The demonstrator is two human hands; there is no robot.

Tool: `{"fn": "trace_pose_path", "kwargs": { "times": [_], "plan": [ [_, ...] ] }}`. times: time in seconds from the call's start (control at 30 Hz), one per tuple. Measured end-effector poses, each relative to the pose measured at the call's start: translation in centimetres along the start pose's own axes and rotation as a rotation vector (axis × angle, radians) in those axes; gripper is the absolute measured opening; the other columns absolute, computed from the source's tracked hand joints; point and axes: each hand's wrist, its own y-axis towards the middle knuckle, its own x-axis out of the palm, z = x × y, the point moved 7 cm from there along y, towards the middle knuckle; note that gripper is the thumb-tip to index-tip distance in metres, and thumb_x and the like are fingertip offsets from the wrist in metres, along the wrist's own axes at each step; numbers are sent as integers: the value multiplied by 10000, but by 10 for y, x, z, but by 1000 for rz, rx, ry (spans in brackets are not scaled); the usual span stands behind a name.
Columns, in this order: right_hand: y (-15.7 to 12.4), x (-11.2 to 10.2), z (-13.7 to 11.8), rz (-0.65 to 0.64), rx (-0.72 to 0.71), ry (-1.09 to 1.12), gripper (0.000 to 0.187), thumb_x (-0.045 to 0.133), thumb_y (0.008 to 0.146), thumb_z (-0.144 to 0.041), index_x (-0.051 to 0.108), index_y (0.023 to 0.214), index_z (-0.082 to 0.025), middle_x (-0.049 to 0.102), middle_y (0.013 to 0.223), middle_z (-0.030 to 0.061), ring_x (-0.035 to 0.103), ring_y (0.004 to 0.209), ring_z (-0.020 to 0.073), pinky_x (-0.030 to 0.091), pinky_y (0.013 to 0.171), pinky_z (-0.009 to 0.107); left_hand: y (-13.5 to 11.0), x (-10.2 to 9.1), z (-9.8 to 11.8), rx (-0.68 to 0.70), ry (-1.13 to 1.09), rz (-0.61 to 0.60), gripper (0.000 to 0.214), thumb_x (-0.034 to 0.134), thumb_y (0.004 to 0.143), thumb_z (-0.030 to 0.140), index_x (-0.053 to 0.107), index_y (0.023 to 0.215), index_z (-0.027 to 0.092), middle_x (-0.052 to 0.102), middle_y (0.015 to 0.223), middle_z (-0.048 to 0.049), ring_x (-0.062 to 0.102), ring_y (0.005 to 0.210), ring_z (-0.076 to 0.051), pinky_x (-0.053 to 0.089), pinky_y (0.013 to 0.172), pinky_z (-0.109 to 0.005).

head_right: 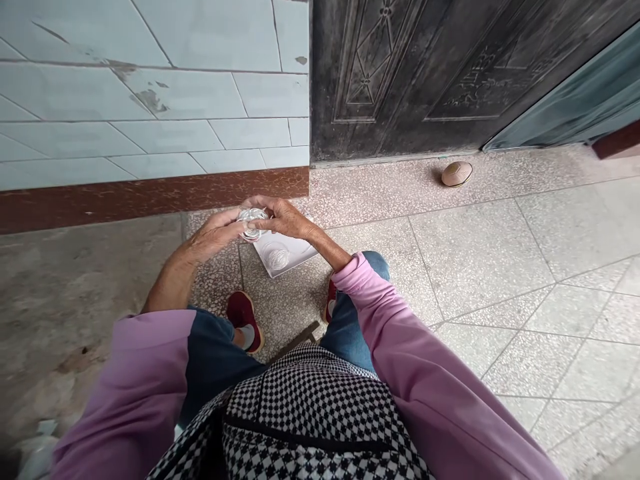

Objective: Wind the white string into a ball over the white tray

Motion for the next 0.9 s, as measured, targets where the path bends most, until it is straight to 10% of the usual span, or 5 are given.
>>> {"fn": "trace_pose_path", "kwargs": {
  "times": [0.3,0.5,0.67,0.9],
  "plan": [
    [3,-15,-26,191,33,151,515,1100,1098,-589,846,1069,-142,832,1063,52,733,1001,165,609,893,279,1,7,-3,-8,-395,10,757,1105,875,820,899,1195,165,898,1134,-192,900,915,-339,798,803,-450],
    [-7,-35,-30,391,148,93,265,1026,1189,-405,892,1178,-176,789,941,-1,565,812,136,472,719,282,6,-33,-10,166,-153,306,965,850,1017,1040,818,1504,208,853,1503,-262,888,1351,-460,821,991,-581],
    [0,-31,-30,398,87,7,154,984,1156,-163,858,1067,-153,864,1067,45,689,967,145,576,948,293,3,-13,-6,323,105,304,986,1126,914,765,765,1661,232,744,1789,-218,741,1637,-510,735,1221,-620],
    [3,-17,-14,359,-40,-48,420,1029,1121,-597,861,1086,-214,902,1179,80,800,1080,279,682,1008,412,-4,12,13,427,545,474,714,1112,974,333,818,1618,241,836,1664,-212,768,1576,-496,627,1409,-672]
  ]
}}
